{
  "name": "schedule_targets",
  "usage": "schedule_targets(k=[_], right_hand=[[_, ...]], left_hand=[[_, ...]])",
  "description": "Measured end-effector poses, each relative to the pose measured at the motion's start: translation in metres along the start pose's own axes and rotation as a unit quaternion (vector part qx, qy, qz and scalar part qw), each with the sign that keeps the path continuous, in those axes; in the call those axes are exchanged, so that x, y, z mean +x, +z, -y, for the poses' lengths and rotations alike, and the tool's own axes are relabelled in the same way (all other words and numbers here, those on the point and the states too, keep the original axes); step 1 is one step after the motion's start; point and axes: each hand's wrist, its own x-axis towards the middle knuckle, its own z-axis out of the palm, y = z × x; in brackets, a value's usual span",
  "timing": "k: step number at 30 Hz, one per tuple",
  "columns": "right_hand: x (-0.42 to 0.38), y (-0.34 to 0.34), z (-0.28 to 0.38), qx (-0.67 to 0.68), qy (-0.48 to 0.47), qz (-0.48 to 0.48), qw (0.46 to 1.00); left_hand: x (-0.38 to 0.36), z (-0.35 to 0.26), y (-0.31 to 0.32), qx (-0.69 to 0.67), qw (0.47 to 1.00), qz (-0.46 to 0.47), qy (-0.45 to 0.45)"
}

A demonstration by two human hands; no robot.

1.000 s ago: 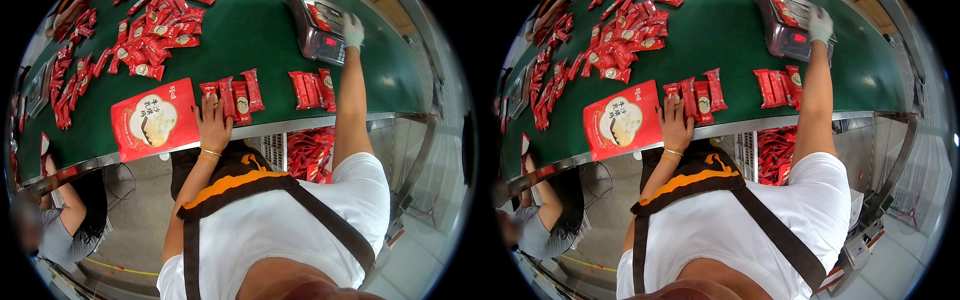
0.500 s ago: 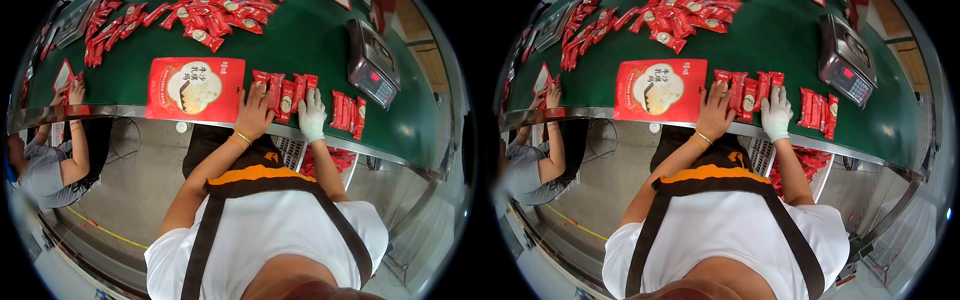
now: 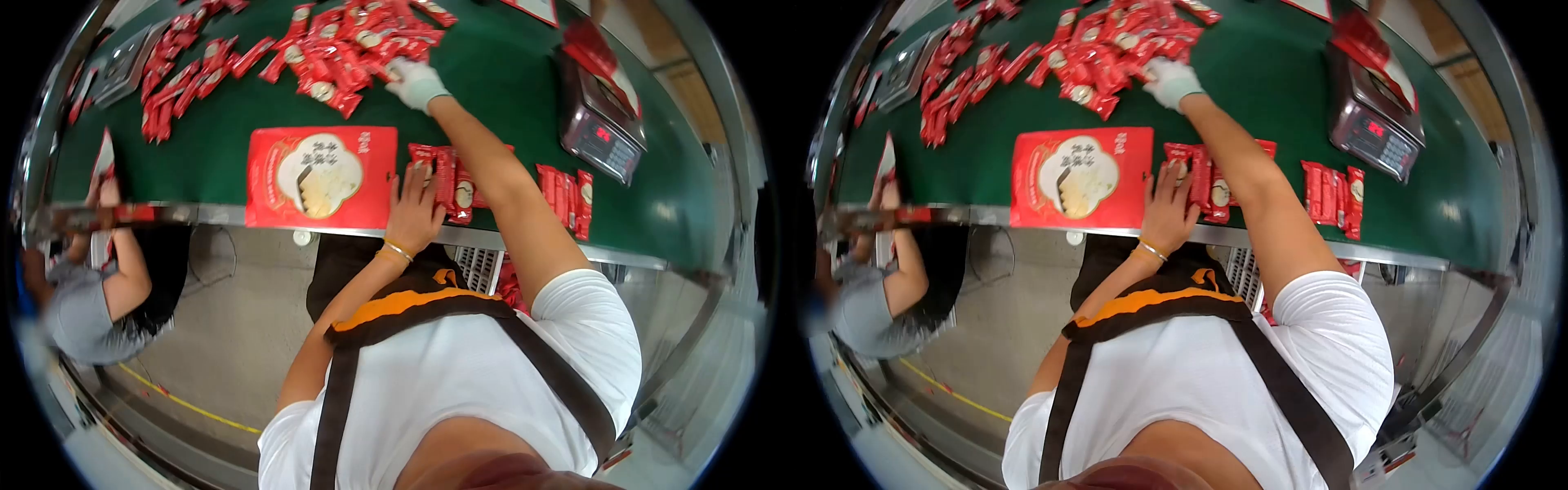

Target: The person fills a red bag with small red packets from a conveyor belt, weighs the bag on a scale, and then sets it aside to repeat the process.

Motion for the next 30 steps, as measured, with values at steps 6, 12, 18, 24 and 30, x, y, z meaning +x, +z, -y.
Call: schedule_targets(k=[6,12,18,24,30], right_hand=[[-0.12,-0.084,-0.05,0.053,-0.057,-0.186,0.98],[-0.225,-0.179,-0.211,0.071,0.182,-0.473,0.859],[-0.233,-0.221,-0.277,-0.057,0.252,-0.49,0.833],[-0.182,-0.184,-0.333,-0.168,0.305,-0.295,0.89],[-0.207,-0.222,-0.307,-0.197,0.299,-0.484,0.799]], left_hand=[[0.005,-0.002,0.002,0.012,1.0,0.01,0.011],[0.002,-0.003,0.004,0.041,0.999,0.011,0.022],[0.001,-0.007,0.001,0.053,0.998,0.024,0.014],[0.002,-0.006,0.004,0.051,0.998,0.016,0.015],[0.002,-0.004,0.004,0.051,0.999,0.015,0.011]])
